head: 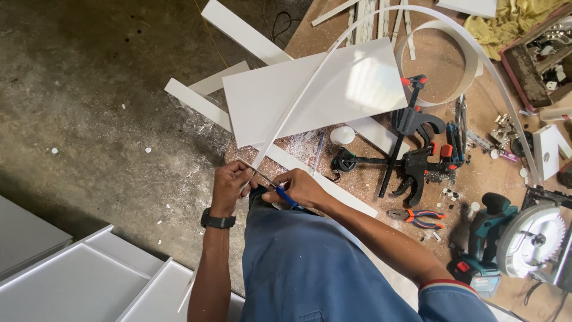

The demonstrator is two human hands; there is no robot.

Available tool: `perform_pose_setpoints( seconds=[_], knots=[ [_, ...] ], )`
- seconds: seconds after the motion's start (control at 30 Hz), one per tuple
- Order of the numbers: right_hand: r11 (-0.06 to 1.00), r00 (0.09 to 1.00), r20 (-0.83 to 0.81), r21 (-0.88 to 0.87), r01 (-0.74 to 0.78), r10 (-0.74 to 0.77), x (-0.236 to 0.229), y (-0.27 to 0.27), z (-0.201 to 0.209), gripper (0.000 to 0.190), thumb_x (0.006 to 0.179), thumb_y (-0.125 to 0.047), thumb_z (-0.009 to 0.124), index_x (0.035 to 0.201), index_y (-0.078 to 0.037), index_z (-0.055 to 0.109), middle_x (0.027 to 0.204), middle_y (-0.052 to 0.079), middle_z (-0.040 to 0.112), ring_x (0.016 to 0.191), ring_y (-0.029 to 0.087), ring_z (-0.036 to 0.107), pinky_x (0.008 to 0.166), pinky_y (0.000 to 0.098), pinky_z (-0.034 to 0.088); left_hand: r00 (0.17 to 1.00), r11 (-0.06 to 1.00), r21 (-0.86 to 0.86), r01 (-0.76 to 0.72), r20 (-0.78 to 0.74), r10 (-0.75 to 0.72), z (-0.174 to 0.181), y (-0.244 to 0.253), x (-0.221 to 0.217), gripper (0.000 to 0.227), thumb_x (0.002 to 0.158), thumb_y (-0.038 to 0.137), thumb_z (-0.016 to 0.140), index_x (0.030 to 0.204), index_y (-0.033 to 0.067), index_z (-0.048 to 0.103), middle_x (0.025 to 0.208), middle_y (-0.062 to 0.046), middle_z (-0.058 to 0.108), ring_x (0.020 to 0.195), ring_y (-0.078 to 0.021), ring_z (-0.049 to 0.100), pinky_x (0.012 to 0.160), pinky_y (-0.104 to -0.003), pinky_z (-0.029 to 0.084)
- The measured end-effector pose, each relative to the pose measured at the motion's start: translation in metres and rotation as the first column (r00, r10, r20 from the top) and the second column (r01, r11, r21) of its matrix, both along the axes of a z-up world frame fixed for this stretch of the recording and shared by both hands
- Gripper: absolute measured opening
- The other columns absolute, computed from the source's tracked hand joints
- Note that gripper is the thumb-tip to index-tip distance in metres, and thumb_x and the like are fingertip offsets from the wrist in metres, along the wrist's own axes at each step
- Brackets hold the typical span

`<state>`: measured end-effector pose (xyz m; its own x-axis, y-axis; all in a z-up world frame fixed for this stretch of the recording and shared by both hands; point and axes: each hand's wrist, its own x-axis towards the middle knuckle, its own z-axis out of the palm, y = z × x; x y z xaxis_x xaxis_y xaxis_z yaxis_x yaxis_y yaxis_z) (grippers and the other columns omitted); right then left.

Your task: Applying glue to white wooden boards and attaching thin trim strips using pliers and hand pressure.

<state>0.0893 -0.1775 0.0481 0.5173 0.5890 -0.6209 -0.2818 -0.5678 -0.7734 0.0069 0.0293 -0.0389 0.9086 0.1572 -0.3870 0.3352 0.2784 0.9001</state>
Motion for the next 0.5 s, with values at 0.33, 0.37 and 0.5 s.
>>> perform_pose_setpoints(
  seconds=[0.33, 0.37, 0.5],
  knots=[
    [0.998, 0.985, 0.163, -0.054, -0.039, 0.047, -0.005, -0.006, -0.037, 0.047, 0.068, -0.053, 0.085, 0.078, -0.008, 0.078, 0.059, 0.007, 0.066, 0.055, 0.017, 0.062, 0.053, 0.0348, 0.047, 0.992, 0.995, -0.102, 0.004, -0.122, -0.017, -0.005, 0.0, 0.001, 0.012, 0.096, 0.007, 0.065, 0.088, -0.002, 0.067, 0.065, -0.012, 0.069, 0.04, -0.0082, 0.05, 0.035, -0.021, 0.036],
    [0.997, 0.972, 0.223, -0.039, -0.065, 0.072, -0.007, -0.006, -0.047, 0.048, 0.068, -0.054, 0.084, 0.079, -0.008, 0.079, 0.061, 0.008, 0.067, 0.056, 0.019, 0.064, 0.056, 0.0357, 0.05, 0.989, 0.998, -0.063, -0.016, -0.149, 0.006, -0.002, 0.0, 0.002, 0.011, 0.094, 0.006, 0.065, 0.088, -0.0026, 0.067, 0.065, -0.013, 0.07, 0.039, -0.0092, 0.05, 0.034, -0.022, 0.036],
    [0.995, 0.965, 0.242, -0.017, -0.099, 0.1, -0.005, -0.01, -0.065, 0.042, 0.069, -0.049, 0.082, 0.08, -0.008, 0.079, 0.063, 0.01, 0.07, 0.057, 0.02, 0.066, 0.058, 0.0367, 0.052, 0.986, 0.993, -0.118, -0.02, -0.169, 0.0, 0.003, 0.002, 0.007, 0.009, 0.093, 0.005, 0.065, 0.089, -0.0021, 0.068, 0.065, -0.012, 0.068, 0.039, -0.0087, 0.049, 0.035, -0.021, 0.034]
  ],
)
